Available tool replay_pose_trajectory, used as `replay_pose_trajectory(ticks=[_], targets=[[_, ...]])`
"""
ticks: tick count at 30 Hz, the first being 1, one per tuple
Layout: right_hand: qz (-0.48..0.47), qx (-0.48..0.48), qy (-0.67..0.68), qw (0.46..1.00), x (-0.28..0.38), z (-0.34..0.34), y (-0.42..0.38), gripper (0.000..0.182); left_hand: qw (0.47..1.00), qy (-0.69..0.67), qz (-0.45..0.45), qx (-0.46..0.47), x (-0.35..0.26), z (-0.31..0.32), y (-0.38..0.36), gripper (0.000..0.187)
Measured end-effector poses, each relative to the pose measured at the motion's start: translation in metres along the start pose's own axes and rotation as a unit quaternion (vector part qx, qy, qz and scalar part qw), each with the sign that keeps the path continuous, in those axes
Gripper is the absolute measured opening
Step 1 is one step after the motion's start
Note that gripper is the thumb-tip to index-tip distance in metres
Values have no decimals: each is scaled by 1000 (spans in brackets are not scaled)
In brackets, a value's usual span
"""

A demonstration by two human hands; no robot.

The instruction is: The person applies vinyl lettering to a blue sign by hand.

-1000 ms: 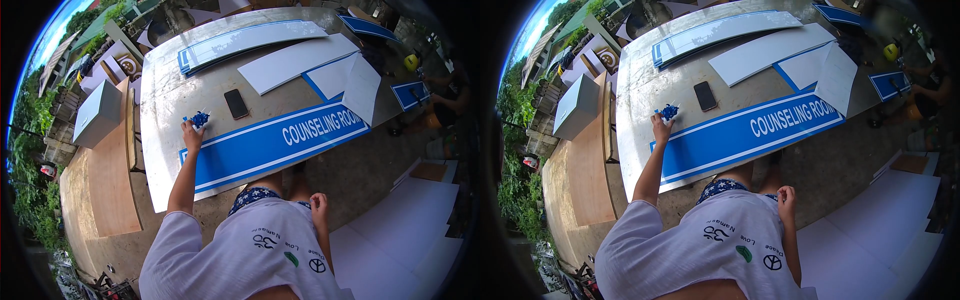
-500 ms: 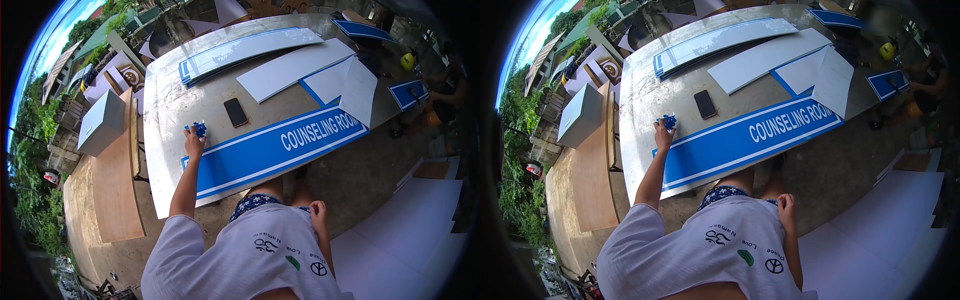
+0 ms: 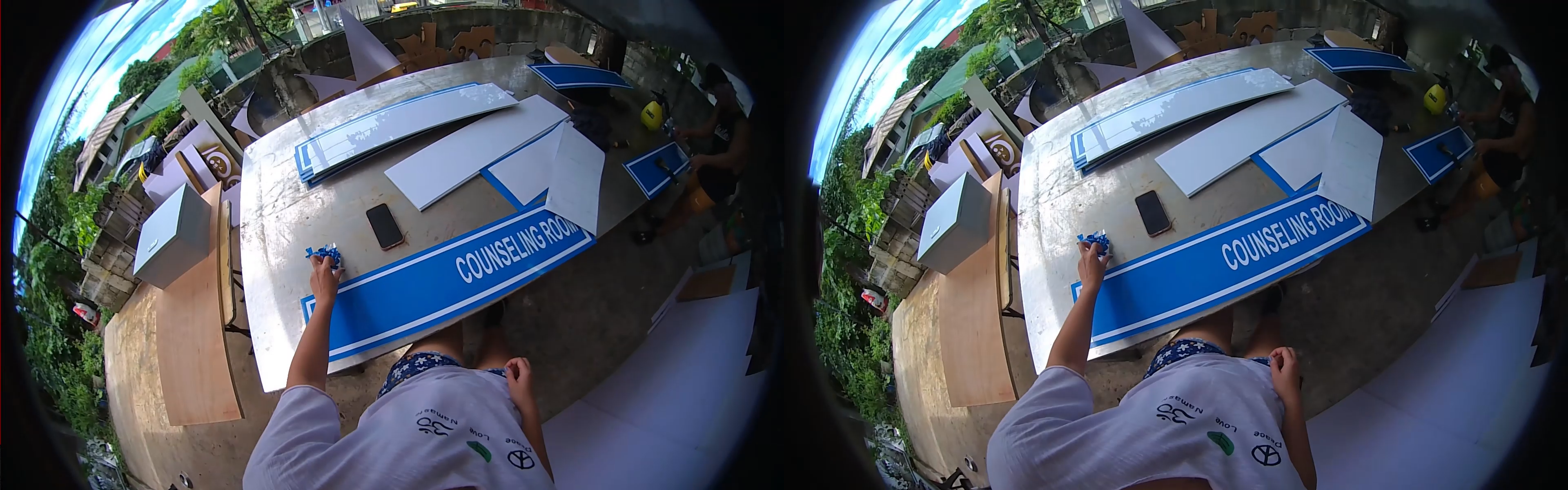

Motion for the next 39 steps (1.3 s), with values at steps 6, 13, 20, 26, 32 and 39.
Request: replay_pose_trajectory(ticks=[6, 13, 20, 26, 32, 39], targets=[[-7, 1, 5, 1000, 3, 0, 0, 7, 1000, 3, -10, 5, -2, 0, -6, 40], [-9, 2, 11, 1000, 1, 0, -3, 6, 999, -13, -27, 21, 2, 6, -12, 40], [-2, 9, -1, 1000, -1, 1, -1, 6, 992, 33, 48, -110, 4, 9, -20, 26], [-15, -11, -11, 1000, -1, 1, -4, 5, 998, -20, -38, -54, -2, 4, -11, 29], [-11, -6, 2, 1000, 6, 0, -3, 6, 998, -19, -38, -54, -8, 1, -8, 36], [-16, -2, 0, 1000, -1, 3, -3, 6, 1000, 6, -17, -23, -8, -2, -11, 41]])
Point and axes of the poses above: each hand's wrist, its own y-axis towards the middle knuckle, its own z-axis out of the palm, x = y × z, the point moved 1 cm from there along y, towards the middle knuckle
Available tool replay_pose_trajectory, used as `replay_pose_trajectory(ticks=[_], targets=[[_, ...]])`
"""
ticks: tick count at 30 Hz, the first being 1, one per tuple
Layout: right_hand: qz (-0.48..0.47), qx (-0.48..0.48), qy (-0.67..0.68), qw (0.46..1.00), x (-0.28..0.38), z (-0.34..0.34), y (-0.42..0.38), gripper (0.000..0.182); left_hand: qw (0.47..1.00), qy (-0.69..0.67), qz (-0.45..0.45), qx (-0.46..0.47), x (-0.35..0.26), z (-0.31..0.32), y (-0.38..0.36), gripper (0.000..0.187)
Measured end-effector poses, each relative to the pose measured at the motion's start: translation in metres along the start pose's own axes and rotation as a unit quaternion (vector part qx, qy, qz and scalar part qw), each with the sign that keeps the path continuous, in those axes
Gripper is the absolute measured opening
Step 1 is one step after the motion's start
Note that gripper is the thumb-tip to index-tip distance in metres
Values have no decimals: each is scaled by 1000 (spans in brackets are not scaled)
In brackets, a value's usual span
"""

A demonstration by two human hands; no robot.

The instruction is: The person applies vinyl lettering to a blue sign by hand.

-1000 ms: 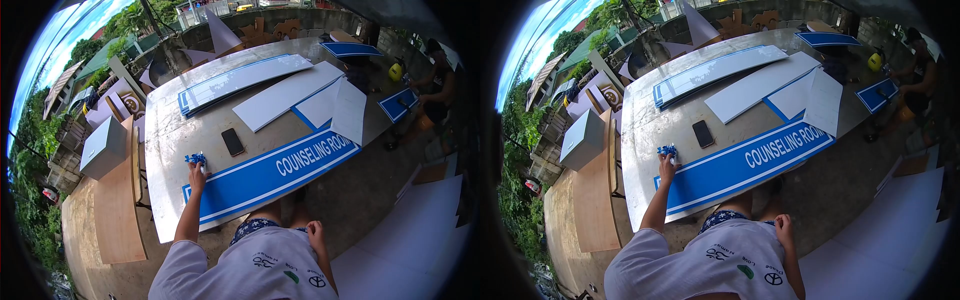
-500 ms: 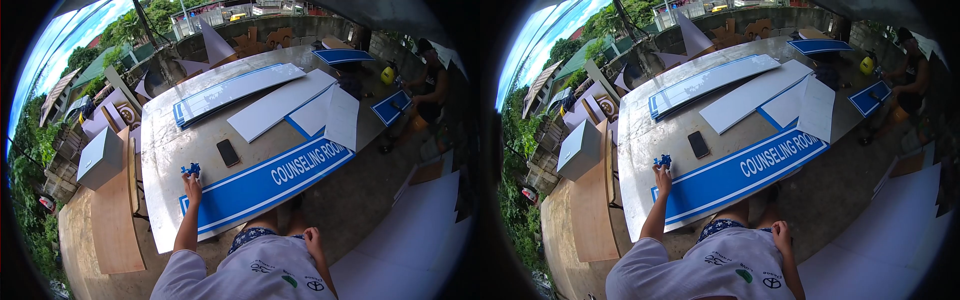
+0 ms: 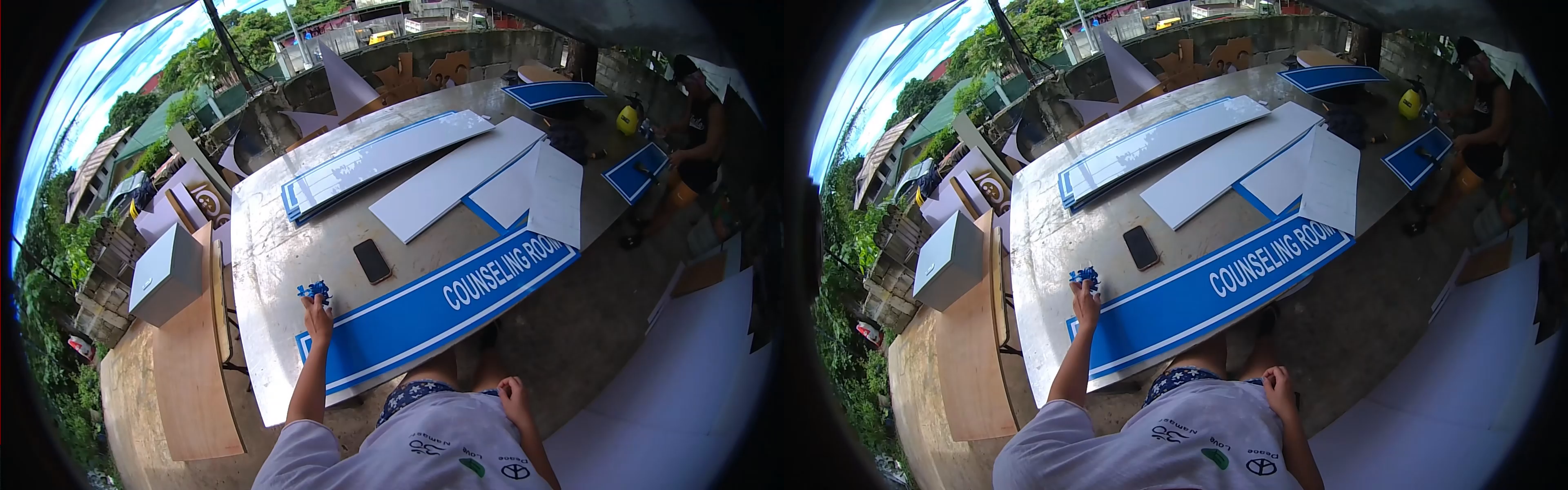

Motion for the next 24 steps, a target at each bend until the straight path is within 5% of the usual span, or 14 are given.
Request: replay_pose_trajectory(ticks=[7, 24], targets=[[23, 10, -3, 1000, -1, -1, 1, 6, 996, -58, 9, 61, 3, 0, 4, 39], [37, 6, 5, 999, -13, 3, 0, 5, 998, 9, 60, -27, 3, 1, 19, 26]])
Point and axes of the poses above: each hand's wrist, its own y-axis towards the middle knuckle, its own z-axis out of the palm, x = y × z, the point moved 1 cm from there along y, towards the middle knuckle
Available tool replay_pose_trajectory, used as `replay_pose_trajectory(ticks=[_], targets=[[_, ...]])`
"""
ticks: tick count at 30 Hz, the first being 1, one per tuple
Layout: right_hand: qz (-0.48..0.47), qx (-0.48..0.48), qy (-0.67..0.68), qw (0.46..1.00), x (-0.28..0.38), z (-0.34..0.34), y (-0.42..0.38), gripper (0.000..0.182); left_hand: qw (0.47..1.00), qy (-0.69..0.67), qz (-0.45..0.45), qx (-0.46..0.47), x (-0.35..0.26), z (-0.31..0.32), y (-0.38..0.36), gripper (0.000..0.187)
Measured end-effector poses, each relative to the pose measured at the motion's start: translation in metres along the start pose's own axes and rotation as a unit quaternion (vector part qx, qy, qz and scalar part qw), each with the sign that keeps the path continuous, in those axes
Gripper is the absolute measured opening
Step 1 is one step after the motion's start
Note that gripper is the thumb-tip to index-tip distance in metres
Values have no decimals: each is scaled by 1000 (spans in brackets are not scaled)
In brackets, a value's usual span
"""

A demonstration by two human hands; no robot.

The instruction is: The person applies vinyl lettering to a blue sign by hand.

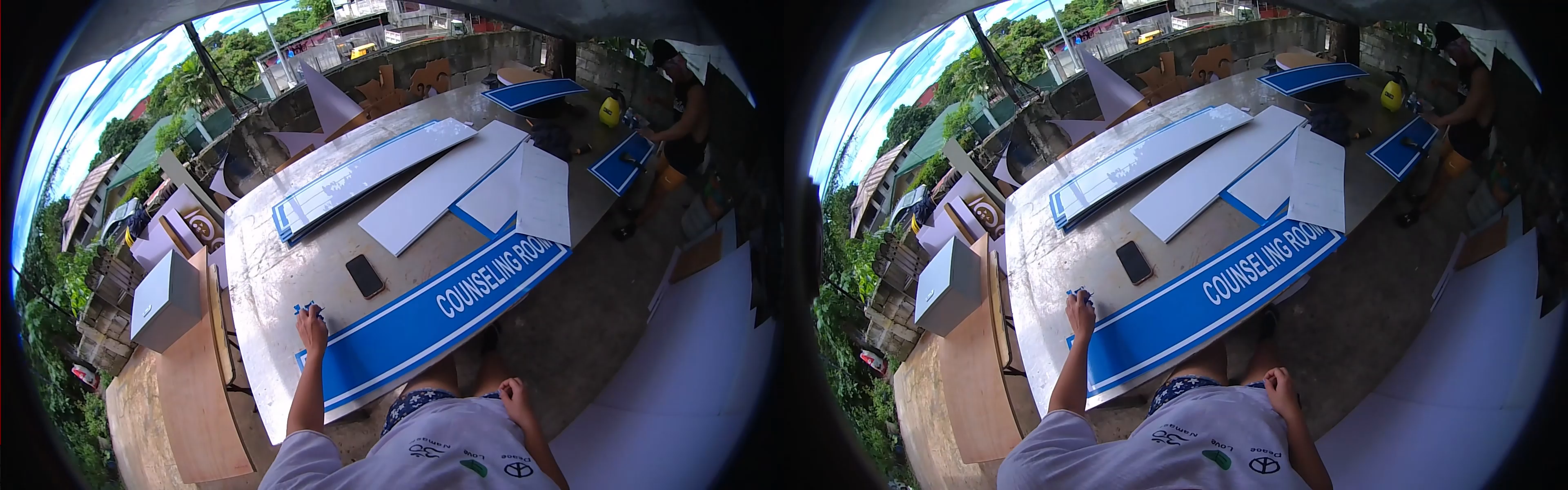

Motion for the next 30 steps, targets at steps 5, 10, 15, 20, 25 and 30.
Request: replay_pose_trajectory(ticks=[5, 10, 15, 20, 25, 30], targets=[[7, 1, -19, 1000, 13, -3, -2, 4, 999, -18, -6, -35, 0, 9, 3, 34], [-20, -5, 2, 1000, -4, 1, 2, 5, 998, -43, -42, -12, -4, 6, 6, 45], [-4, 5, 0, 1000, 0, 0, 0, 5, 997, -46, -65, -12, -8, 3, 7, 54], [-3, 4, -9, 1000, 8, -3, -1, 5, 994, -71, -85, -3, 1, 6, 11, 60], [-2, 7, -6, 1000, 5, -2, -1, 5, 996, -2, -88, 0, -10, -4, 13, 53], [-5, 9, 4, 1000, 1, 0, 0, 5, 998, -36, -46, -14, -6, -3, 9, 49]])
Point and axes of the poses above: each hand's wrist, its own y-axis towards the middle knuckle, its own z-axis out of the palm, x = y × z, the point moved 1 cm from there along y, towards the middle knuckle
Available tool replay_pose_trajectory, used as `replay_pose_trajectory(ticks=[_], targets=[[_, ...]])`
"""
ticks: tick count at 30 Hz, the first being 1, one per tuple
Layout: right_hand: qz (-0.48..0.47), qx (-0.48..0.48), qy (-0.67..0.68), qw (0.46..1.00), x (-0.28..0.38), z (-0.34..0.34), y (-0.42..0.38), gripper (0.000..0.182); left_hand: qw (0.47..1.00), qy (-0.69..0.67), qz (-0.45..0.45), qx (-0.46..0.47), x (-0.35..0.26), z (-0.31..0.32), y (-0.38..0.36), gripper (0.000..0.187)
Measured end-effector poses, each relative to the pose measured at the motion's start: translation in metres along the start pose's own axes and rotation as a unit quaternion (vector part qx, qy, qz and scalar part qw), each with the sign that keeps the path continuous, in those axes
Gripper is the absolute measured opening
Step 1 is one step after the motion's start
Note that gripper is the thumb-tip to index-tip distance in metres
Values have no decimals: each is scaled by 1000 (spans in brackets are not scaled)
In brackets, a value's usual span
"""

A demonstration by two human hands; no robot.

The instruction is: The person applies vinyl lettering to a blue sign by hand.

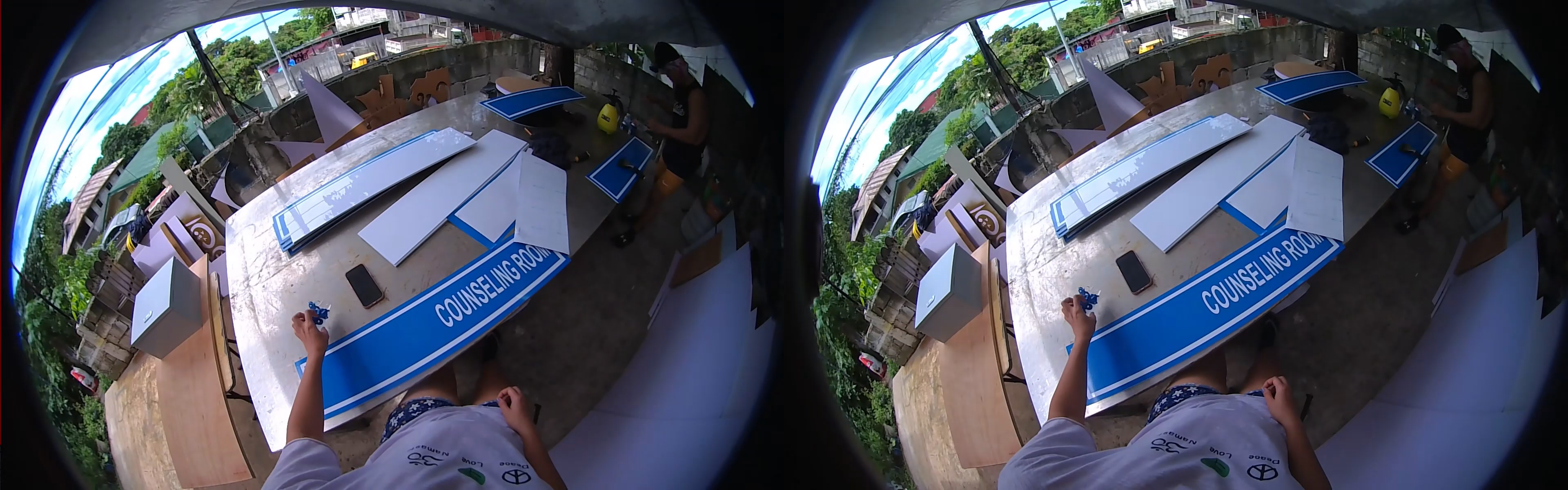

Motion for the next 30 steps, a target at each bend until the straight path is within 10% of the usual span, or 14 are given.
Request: replay_pose_trajectory(ticks=[11, 23, 30], targets=[[8, 6, -7, 1000, 4, -1, 0, 6, 998, -62, 17, 6, -2, -1, -2, 40], [5, -6, -7, 1000, -7, 5, 0, 6, 985, -57, -157, -53, 10, 13, 14, 13], [-21, -16, -19, 999, -7, 4, 0, 6, 990, 6, -128, -53, 9, 18, 17, 42]])
Point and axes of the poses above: each hand's wrist, its own y-axis towards the middle knuckle, its own z-axis out of the palm, x = y × z, the point moved 1 cm from there along y, towards the middle knuckle
